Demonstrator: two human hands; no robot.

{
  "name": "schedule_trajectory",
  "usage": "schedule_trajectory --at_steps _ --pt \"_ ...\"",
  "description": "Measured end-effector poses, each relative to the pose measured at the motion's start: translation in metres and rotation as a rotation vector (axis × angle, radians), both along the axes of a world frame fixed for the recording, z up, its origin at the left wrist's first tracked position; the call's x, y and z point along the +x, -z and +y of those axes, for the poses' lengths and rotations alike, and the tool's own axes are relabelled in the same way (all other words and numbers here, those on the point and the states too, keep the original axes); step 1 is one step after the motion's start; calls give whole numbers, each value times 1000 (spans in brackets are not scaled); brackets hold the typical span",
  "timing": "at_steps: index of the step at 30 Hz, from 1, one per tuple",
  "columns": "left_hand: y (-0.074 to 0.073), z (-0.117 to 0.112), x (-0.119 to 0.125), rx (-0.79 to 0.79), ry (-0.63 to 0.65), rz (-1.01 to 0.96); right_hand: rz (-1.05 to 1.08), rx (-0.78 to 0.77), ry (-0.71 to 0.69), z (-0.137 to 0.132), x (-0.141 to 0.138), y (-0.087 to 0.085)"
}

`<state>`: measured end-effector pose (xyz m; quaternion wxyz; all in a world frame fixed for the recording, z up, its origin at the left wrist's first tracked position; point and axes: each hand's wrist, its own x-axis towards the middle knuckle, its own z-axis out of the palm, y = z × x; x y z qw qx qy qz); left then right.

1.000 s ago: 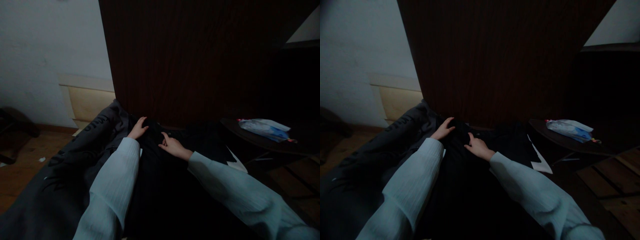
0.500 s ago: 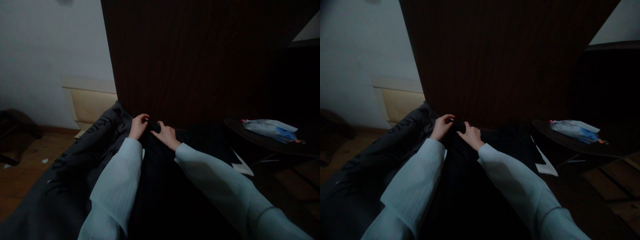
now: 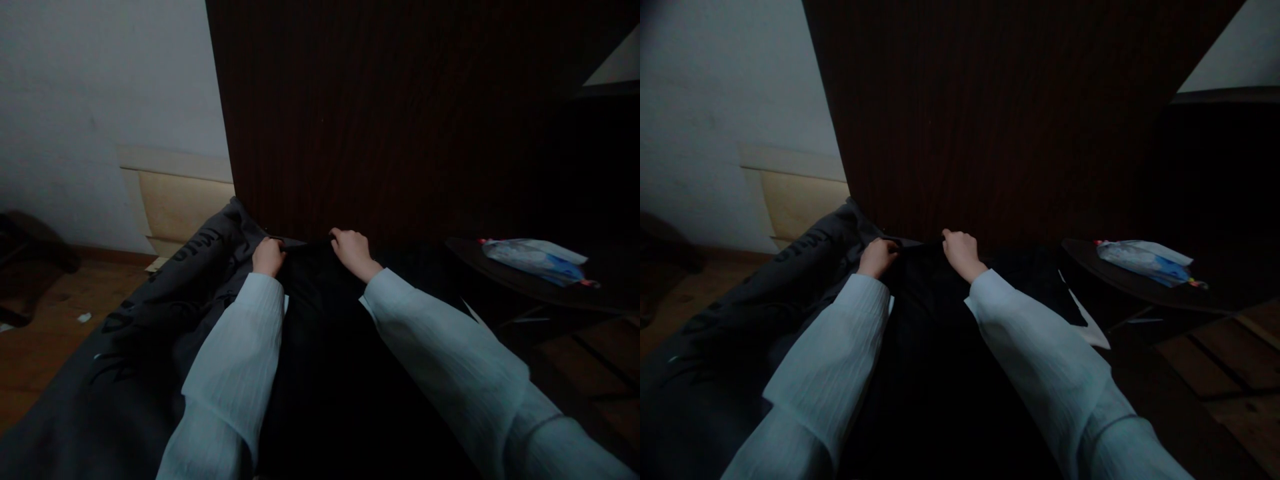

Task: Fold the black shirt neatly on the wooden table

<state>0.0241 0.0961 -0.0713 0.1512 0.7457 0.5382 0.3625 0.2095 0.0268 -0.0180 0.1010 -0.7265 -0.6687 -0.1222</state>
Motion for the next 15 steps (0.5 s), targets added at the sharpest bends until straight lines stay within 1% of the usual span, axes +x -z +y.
schedule_trajectory --at_steps 2,3,4,6,8,10,12,13,15 --pt "1 -1 -6 -38 -119 52 64 49 0 3 6 -1" --pt "-1 -3 -9 -47 -182 85 131 61 -4 5 8 -1" --pt "-3 -4 -12 -47 -236 120 235 53 -10 8 11 -1" --pt "-10 -7 -18 -44 -293 175 569 -21 -20 15 16 1" --pt "-16 -8 -23 -74 -275 214 891 -109 -21 21 20 2" --pt "-20 -7 -28 -122 -222 224 1138 -123 -24 26 22 2" --pt "-22 -4 -32 -130 -141 175 1304 -76 -45 31 24 3" --pt "-23 -2 -33 -115 -96 117 1376 -45 -51 34 25 3" --pt "-24 -1 -34 -71 9 -68 1435 23 -46 41 27 4"
